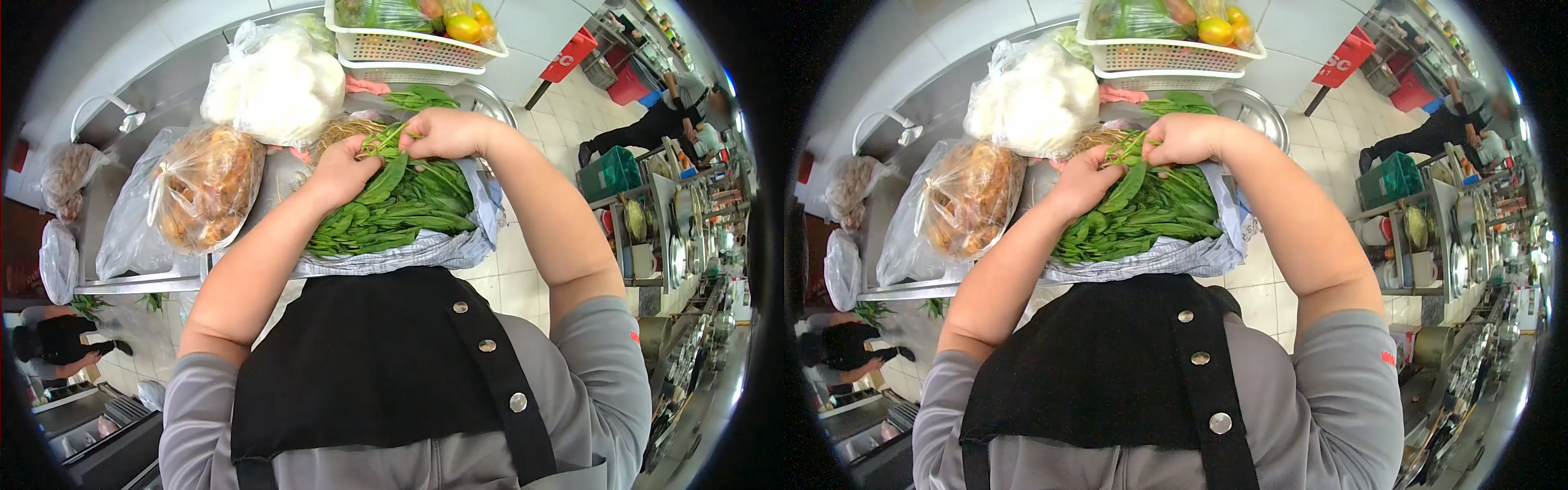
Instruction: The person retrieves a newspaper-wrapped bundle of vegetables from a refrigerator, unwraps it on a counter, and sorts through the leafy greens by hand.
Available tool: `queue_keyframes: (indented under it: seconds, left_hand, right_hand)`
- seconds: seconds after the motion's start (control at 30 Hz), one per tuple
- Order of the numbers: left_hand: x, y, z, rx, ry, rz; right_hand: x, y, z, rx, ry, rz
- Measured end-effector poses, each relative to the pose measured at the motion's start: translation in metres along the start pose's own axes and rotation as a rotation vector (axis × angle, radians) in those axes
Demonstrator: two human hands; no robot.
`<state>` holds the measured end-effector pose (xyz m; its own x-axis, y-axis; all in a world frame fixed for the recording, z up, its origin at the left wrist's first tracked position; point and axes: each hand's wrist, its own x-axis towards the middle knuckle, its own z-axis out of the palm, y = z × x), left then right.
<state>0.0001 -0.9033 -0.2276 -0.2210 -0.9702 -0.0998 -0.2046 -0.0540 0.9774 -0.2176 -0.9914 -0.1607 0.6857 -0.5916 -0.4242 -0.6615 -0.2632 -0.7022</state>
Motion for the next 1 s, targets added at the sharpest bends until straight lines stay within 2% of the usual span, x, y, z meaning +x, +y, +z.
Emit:
queue_keyframes:
  seconds: [0.1,0.2,0.3,0.4,0.5,0.6,0.7,0.8,0.9,1.0]
  left_hand:
    - [0.007,-0.011,-0.001,-0.114,0.009,-0.021]
    - [0.007,-0.01,-0.002,-0.183,-0.033,-0.065]
    - [0.002,0.003,0.003,-0.143,-0.024,-0.104]
    - [0.005,0.0,0.005,-0.081,-0.028,-0.139]
    - [0.007,-0.001,0.003,-0.13,-0.018,-0.174]
    - [0.004,0.001,0.005,-0.145,-0.006,-0.161]
    - [0.005,0.002,0.002,-0.114,-0.01,-0.178]
    - [0.003,0.002,0.002,-0.157,-0.01,-0.19]
    - [0.0,0.004,0.005,-0.173,0.012,-0.165]
    - [-0.004,0.005,0.004,-0.158,-0.034,-0.133]
  right_hand:
    - [-0.006,-0.004,-0.002,-0.003,-0.026,0.025]
    - [-0.009,-0.008,-0.002,-0.13,-0.024,0.014]
    - [-0.006,-0.013,-0.006,-0.218,-0.061,0.045]
    - [-0.003,-0.008,-0.006,0.02,-0.056,0.066]
    - [-0.009,-0.014,-0.01,0.019,-0.072,0.101]
    - [-0.005,0.002,-0.004,-0.106,-0.013,-0.023]
    - [-0.004,-0.004,0.005,-0.408,0.094,-0.163]
    - [-0.015,-0.02,0.025,-0.709,0.206,-0.103]
    - [-0.017,-0.018,0.031,-0.699,0.294,-0.115]
    - [-0.005,0.008,0.029,-0.288,0.452,-0.169]
